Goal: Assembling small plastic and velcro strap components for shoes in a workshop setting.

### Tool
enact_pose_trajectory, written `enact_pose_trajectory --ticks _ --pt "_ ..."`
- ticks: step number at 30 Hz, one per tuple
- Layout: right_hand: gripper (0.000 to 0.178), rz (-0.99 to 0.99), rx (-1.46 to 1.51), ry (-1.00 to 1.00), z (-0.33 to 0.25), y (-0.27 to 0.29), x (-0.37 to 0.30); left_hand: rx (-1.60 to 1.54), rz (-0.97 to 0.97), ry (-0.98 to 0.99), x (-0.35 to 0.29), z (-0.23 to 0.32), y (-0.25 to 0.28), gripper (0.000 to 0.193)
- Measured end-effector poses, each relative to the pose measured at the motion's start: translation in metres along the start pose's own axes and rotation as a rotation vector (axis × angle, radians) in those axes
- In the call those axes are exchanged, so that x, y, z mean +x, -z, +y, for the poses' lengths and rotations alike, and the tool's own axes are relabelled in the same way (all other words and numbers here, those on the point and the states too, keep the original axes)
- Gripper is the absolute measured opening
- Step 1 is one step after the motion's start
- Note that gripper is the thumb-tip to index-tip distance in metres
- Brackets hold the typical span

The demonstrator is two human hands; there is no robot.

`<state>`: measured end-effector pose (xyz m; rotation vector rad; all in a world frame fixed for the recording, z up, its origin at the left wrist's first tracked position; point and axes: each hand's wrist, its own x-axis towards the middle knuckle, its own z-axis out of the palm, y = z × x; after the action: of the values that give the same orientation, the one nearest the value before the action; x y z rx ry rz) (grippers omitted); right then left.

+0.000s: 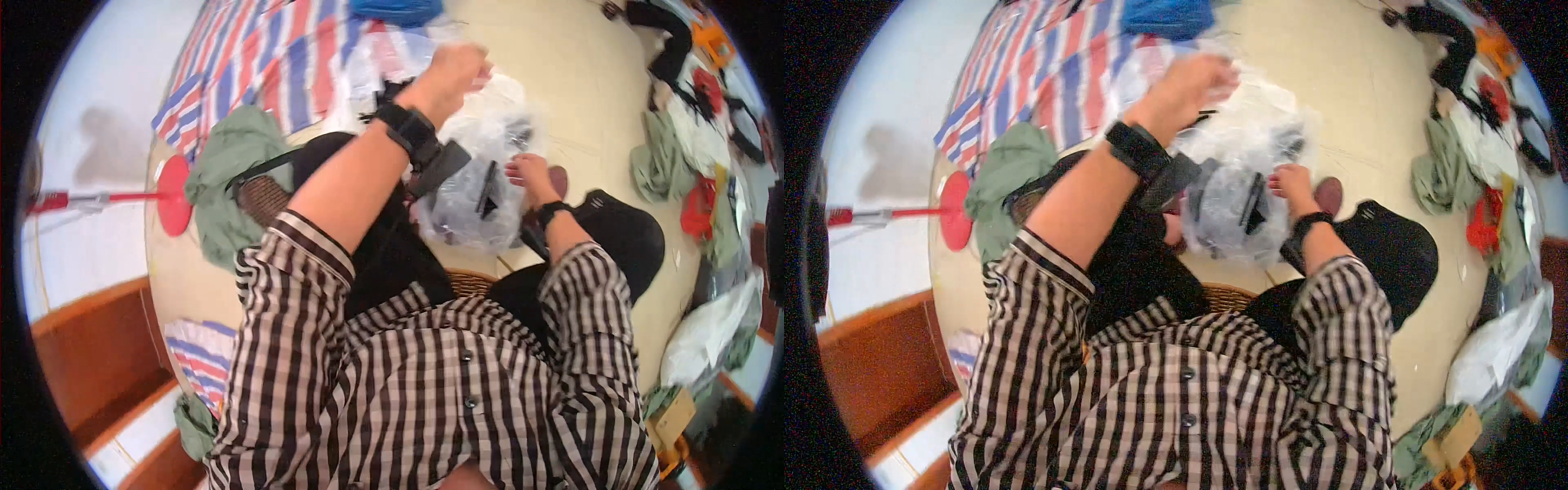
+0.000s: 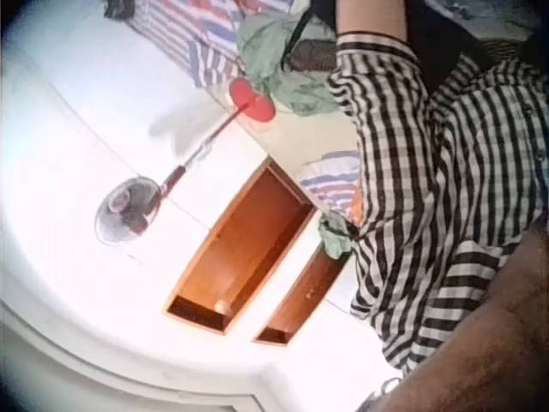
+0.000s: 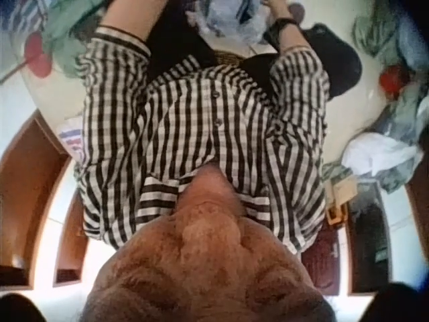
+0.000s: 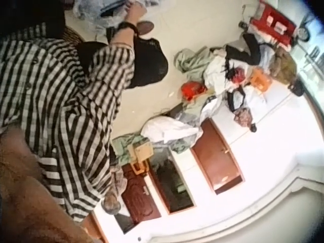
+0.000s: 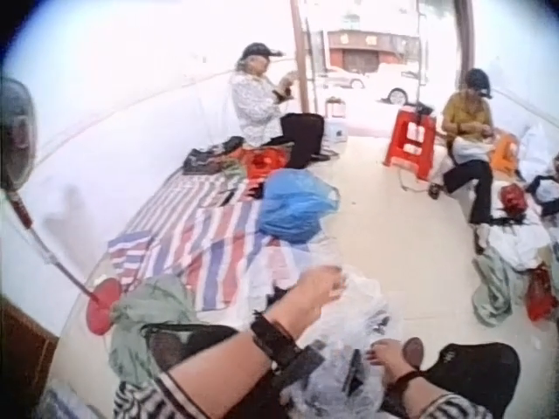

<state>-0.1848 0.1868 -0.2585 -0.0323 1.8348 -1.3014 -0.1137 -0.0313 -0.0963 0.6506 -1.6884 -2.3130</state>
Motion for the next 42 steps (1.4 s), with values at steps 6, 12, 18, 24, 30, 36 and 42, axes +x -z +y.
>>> enact_pose_trajectory --ticks 6,12,18,24,30,36,42 --pt "0.028 -0.051 0.01 0.199 -0.064 0.019 -0.035 0.09 0.097 -0.494 -0.102 0.113 0.122 0.022" --pt "0.028 -0.295 -0.032 0.272 -0.098 -0.005 -0.08 0.159 0.66 -0.147 -0.262 -0.035 0.355 0.01" --pt "0.022 -0.161 -0.148 0.244 -0.103 0.013 -0.089 0.343 1.252 0.334 -0.277 -0.189 0.361 0.059" --pt "0.02 -0.185 -0.162 0.213 -0.1 0.012 -0.105 0.306 1.324 0.552 -0.251 -0.242 0.368 0.039" --pt "0.018 -0.168 -0.183 0.198 -0.1 0.012 -0.133 0.731 1.226 0.479 -0.259 -0.23 0.384 0.033" --pt "0.017 -0.134 -0.159 0.278 -0.115 0.017 -0.146 0.997 1.003 0.369 -0.256 -0.153 0.363 0.027" --pt "0.016 -0.279 -0.06 0.362 -0.13 -0.01 -0.189 1.114 0.747 0.089 -0.267 -0.02 0.286 0.03"
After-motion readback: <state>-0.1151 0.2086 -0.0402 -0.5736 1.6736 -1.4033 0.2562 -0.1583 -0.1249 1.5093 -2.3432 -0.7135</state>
